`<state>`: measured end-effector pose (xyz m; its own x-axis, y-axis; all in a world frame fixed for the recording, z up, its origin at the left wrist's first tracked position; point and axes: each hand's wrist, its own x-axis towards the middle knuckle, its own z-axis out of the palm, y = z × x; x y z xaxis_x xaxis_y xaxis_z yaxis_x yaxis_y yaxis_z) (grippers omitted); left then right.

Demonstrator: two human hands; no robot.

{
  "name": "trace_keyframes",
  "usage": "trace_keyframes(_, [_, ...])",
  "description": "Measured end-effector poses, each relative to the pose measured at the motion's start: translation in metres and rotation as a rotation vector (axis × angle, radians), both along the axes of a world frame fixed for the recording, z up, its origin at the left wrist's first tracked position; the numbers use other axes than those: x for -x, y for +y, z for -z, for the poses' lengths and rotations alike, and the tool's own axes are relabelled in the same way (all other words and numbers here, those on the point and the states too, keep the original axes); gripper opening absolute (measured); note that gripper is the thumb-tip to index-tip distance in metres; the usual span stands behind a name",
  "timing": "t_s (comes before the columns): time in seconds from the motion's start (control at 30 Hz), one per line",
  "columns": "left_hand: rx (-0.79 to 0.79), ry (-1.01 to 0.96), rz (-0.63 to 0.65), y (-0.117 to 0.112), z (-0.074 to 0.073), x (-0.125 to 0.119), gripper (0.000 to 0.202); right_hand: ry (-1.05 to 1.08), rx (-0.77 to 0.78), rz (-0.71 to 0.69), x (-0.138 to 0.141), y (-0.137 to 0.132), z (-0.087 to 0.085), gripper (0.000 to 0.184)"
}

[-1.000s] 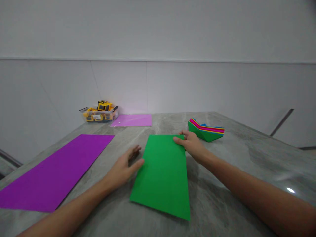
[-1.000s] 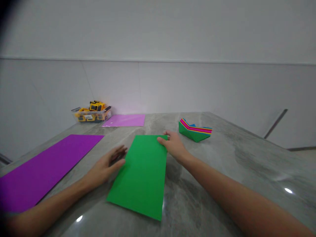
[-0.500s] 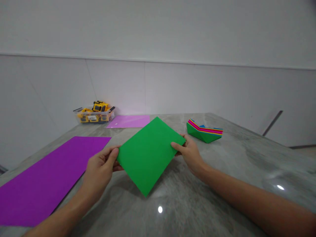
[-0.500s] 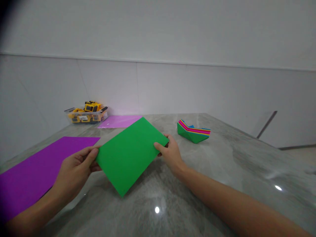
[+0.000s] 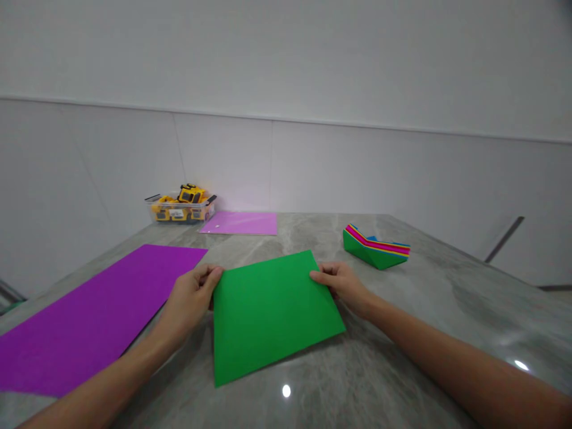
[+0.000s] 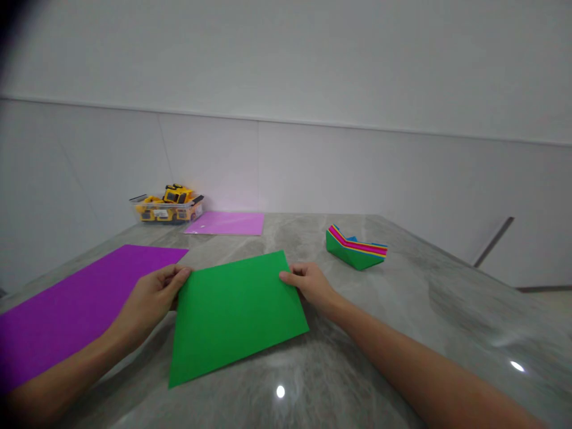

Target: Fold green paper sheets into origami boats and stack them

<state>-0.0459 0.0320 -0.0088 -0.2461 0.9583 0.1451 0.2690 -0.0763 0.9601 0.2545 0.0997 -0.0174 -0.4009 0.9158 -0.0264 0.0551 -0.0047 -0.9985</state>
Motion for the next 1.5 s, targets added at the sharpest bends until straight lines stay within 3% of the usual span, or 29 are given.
trace_keyframes(0.07, [0.094,-0.186,0.076,-0.003,-0.003,-0.005,0.036,0.044,-0.048,0.079,-0.001,0.000,-0.001,0.043])
trace_keyframes(0.17, [0.258,-0.430,0.336,-0.009,-0.007,-0.013,0.035,0.100,-0.115,0.206,-0.003,-0.003,-0.005,0.040])
trace_keyframes(0.27, [0.333,-0.511,0.477,-0.013,-0.004,-0.019,0.030,0.175,-0.122,0.243,-0.002,-0.009,-0.011,0.035])
trace_keyframes(0.4, [0.334,-0.538,0.434,-0.013,0.002,-0.022,0.027,0.340,-0.142,0.180,0.003,-0.023,-0.018,0.032])
trace_keyframes(0.57, [0.376,-0.537,0.370,-0.012,0.005,-0.022,0.025,0.391,-0.439,0.089,0.009,-0.045,-0.018,0.041])
trace_keyframes(0.83, [0.379,-0.344,0.360,-0.016,0.011,-0.029,0.036,-0.248,-1.152,-0.086,0.016,-0.072,-0.016,0.056])
trace_keyframes(1.03, [0.384,-0.242,0.391,-0.027,0.003,-0.039,0.036,-0.360,-1.422,-0.209,0.028,-0.078,-0.018,0.064])
trace_keyframes(1.23, [0.412,-0.290,0.581,-0.038,0.003,-0.051,0.027,-0.428,-1.368,-0.503,0.029,-0.073,-0.023,0.061])
trace_keyframes(1.33, [0.366,-0.269,0.582,-0.037,0.000,-0.051,0.040,-0.514,-1.241,-0.598,0.027,-0.069,-0.022,0.060])
trace_keyframes(1.43, [0.261,-0.062,0.542,-0.031,-0.003,-0.042,0.050,-0.612,-1.086,-0.641,0.026,-0.066,-0.021,0.057])
trace_keyframes(1.5, [0.159,0.237,0.399,-0.026,-0.005,-0.032,0.052,-0.639,-1.023,-0.642,0.026,-0.064,-0.020,0.055])
